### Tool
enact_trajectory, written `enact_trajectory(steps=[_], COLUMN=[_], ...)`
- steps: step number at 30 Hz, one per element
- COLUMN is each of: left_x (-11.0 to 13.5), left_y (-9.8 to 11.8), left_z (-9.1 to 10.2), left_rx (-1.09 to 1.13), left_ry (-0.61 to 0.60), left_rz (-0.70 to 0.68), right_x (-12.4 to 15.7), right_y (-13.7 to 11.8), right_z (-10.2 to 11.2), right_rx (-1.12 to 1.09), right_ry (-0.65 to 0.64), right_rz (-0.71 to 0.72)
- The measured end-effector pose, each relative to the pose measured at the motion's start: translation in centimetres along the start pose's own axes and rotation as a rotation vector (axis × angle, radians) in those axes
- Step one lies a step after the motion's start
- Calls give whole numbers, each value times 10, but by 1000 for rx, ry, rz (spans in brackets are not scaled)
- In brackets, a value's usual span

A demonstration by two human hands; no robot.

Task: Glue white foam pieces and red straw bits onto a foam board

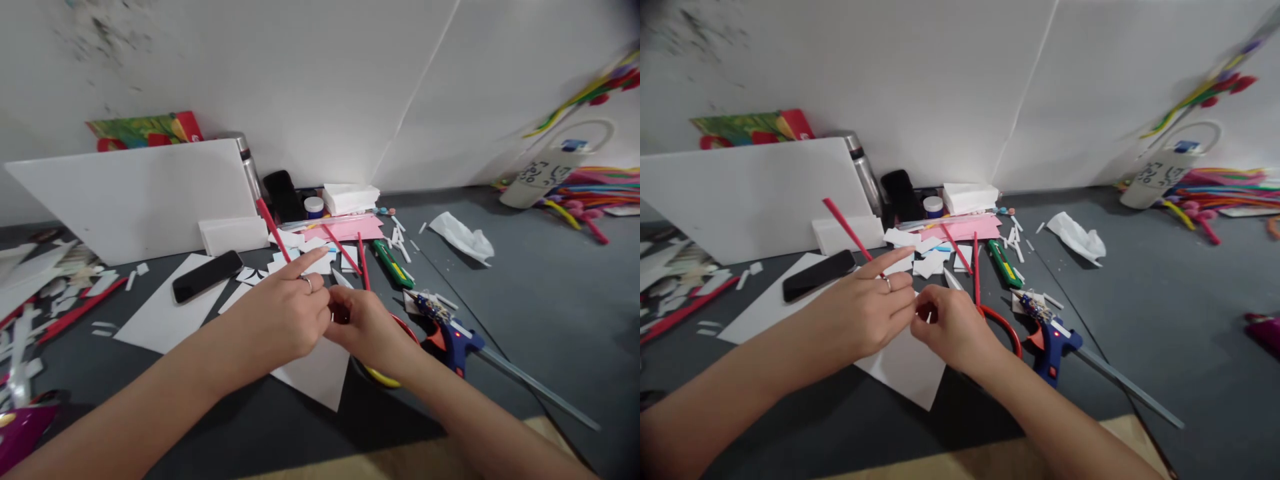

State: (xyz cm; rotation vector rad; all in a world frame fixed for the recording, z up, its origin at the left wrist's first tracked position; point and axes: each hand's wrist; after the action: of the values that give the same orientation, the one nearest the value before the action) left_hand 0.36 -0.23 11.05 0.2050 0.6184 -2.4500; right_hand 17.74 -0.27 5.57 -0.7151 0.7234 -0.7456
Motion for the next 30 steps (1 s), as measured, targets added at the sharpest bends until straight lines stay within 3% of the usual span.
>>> enact_trajectory(steps=[4,6,8,10,11,13,16,19,30], left_x=[2,6,11,15,15,14,10,7,2], left_y=[-3,-2,-1,-1,-2,-3,-4,-2,-2], left_z=[1,3,0,-9,-16,-33,-55,-67,-69], left_rx=[66,156,308,516,647,859,1017,1067,1008], left_ry=[63,156,313,364,274,106,-21,-30,1], left_rz=[9,99,390,776,898,991,1001,965,971], right_x=[-5,-7,-10,-12,-13,-16,-18,-19,-13], right_y=[16,25,33,40,42,45,47,45,36], right_z=[-4,-3,-2,-2,-2,-4,-7,-9,-13], right_rx=[1,18,32,40,41,43,47,62,206], right_ry=[-8,9,20,18,15,10,10,8,40], right_rz=[30,22,4,-5,-4,0,5,8,-69])
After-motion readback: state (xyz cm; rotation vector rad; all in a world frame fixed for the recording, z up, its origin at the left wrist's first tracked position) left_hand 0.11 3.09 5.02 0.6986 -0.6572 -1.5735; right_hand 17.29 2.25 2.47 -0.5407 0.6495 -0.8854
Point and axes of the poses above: each hand's wrist, its own x-axis away from the middle knuckle, its own z-axis out of the back of the hand, y = z × x, and after that the axes turned 13 degrees about z, right-handed
